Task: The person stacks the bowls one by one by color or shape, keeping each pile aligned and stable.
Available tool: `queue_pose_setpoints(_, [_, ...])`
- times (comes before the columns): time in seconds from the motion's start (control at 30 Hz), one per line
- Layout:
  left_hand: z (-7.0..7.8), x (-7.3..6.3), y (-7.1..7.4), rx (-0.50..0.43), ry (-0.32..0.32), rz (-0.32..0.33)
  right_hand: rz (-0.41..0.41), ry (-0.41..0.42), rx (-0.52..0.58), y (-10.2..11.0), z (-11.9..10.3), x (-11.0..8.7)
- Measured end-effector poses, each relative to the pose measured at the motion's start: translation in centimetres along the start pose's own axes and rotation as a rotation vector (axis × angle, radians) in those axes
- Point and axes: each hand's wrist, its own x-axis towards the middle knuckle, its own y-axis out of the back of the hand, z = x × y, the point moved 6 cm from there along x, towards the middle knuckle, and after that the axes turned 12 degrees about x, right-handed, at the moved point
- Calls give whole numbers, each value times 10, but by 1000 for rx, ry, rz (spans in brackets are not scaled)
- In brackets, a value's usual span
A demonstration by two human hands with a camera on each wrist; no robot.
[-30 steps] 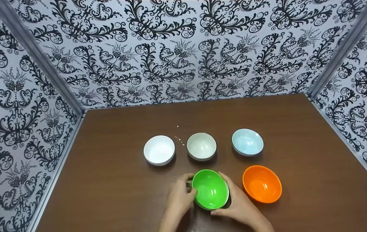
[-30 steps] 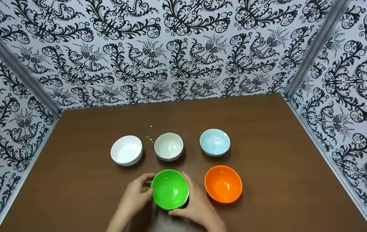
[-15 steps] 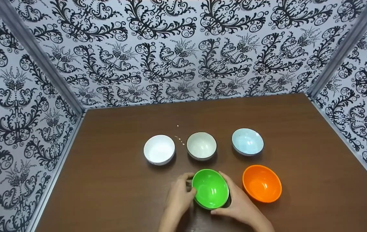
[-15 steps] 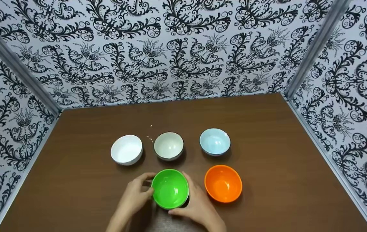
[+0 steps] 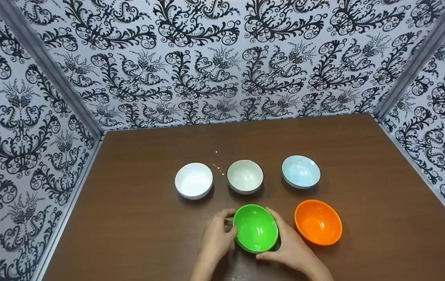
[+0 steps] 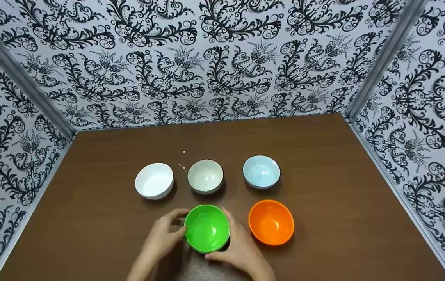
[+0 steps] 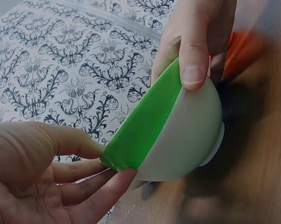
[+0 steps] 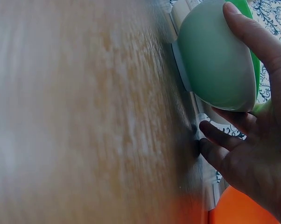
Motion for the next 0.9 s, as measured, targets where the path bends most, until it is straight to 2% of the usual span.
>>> queue_pose_setpoints(0.2, [-1,0,1,-46,-29,-9,16,15,-10,1,-3,-2])
queue_pose_setpoints(0.47, [-2,0,0,-80,-32,-22,6,8,0,0,-3,-2])
queue_pose_setpoints(0.9, [-5,0,-1,-89,-34,-19,8,13,-7,0,-2,-1])
